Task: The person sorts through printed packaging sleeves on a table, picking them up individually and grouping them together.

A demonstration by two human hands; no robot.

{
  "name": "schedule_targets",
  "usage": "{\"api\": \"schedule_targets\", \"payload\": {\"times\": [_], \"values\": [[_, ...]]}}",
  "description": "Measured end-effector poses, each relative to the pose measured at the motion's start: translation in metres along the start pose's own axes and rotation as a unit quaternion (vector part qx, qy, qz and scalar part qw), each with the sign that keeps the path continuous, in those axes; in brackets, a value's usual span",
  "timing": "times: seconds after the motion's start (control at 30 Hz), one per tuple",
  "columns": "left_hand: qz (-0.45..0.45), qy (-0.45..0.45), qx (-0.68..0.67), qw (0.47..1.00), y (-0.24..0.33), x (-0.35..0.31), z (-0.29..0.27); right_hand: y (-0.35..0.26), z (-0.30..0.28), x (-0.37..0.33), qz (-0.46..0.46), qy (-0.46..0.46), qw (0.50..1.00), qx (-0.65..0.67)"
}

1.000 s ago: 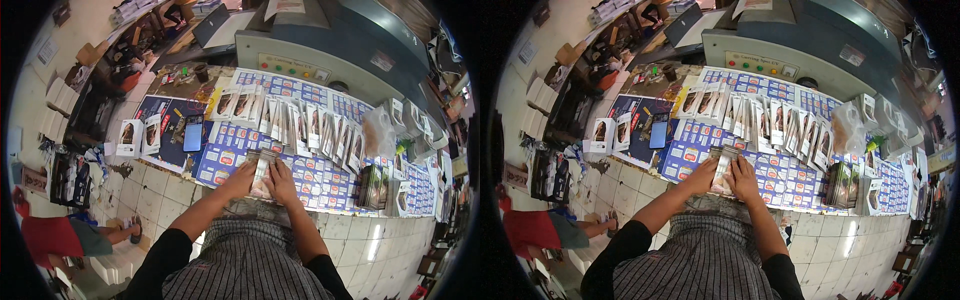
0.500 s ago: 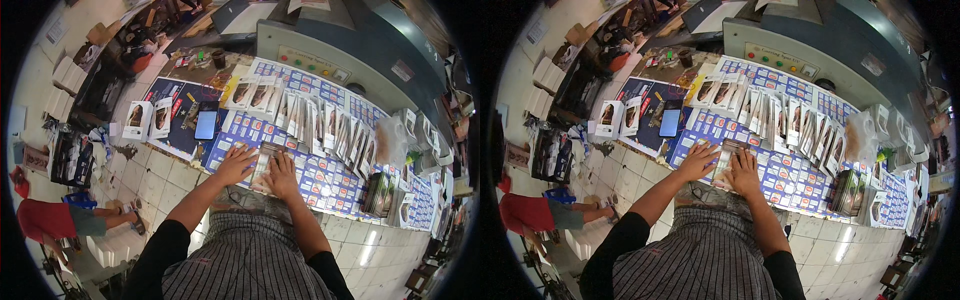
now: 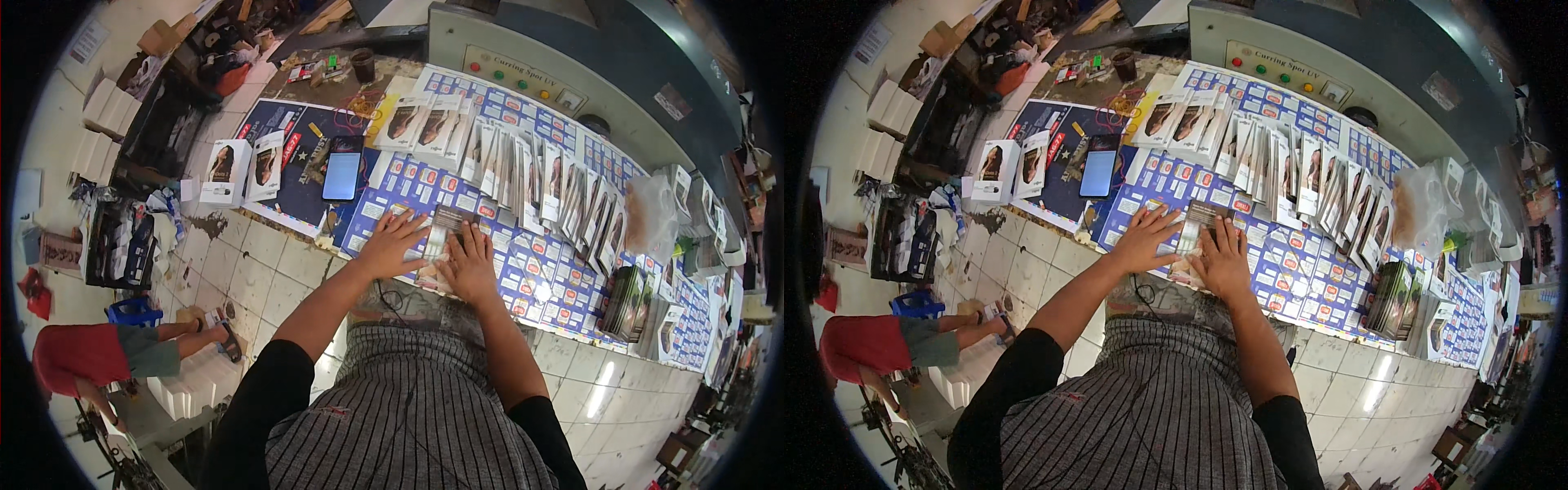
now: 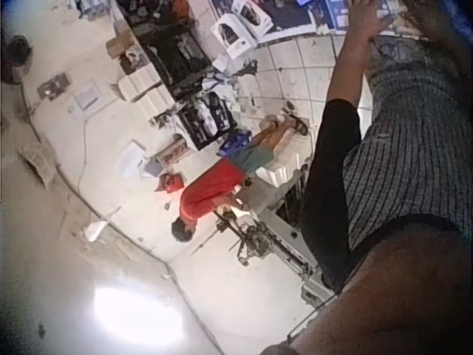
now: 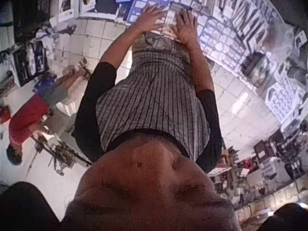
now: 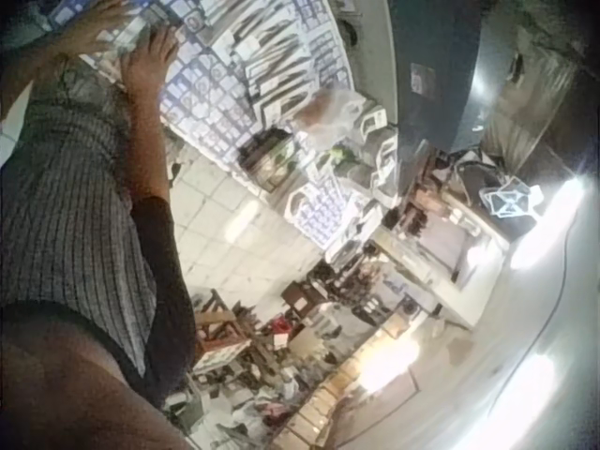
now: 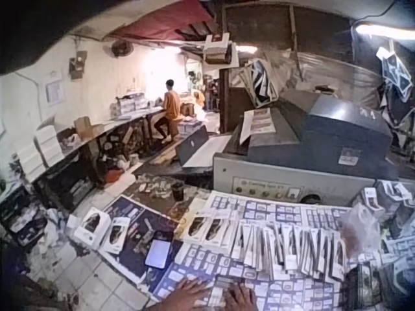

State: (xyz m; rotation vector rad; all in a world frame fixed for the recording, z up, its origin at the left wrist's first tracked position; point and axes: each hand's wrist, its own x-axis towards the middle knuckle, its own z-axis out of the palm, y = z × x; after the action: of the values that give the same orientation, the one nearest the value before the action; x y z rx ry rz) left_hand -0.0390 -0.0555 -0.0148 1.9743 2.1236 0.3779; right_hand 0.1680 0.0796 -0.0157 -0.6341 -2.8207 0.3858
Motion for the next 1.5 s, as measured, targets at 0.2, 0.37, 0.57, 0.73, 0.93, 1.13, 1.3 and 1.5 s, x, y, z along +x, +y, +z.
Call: {"api": "schedule_targets", "payload": {"times": [0.2, 0.37, 0.57, 0.73, 0.93, 1.13, 1.3, 1.5], "values": [[0.018, 0.027, -0.001, 0.999, -0.0001, -0.0014, -0.0019, -0.0044, 0.0007, -0.0008, 0.004, 0.004, 1.000, -0.007], [0.016, -0.008, 0.010, 1.000, -0.0039, -0.0009, -0.0020, -0.0082, 0.0013, 0.0014, 0.003, 0.002, 1.000, -0.012], [0.012, -0.025, -0.012, 1.000, -0.0039, -0.0006, -0.0033, -0.0085, 0.0028, 0.0018, 0.016, -0.004, 1.000, -0.013], [0.003, -0.040, -0.013, 0.999, -0.0013, -0.0009, -0.0070, -0.0068, 0.0032, -0.0001, 0.013, -0.003, 1.000, -0.013], [0.010, -0.033, -0.010, 0.999, -0.0012, -0.0015, -0.0084, -0.0066, 0.0011, 0.0004, 0.006, -0.002, 1.000, -0.011], [0.015, -0.033, -0.007, 0.999, -0.0022, -0.0013, -0.0079, -0.0065, 0.0031, 0.0009, 0.008, -0.007, 1.000, -0.010], [0.016, -0.037, -0.011, 0.999, -0.0037, -0.0004, -0.0082, -0.0069, 0.0025, 0.0021, 0.015, -0.016, 1.000, -0.010], [0.031, -0.052, 0.012, 0.998, -0.0033, 0.0026, -0.0076, -0.0049, -0.0029, -0.0002, 0.017, 0.007, 1.000, 0.024]]}}
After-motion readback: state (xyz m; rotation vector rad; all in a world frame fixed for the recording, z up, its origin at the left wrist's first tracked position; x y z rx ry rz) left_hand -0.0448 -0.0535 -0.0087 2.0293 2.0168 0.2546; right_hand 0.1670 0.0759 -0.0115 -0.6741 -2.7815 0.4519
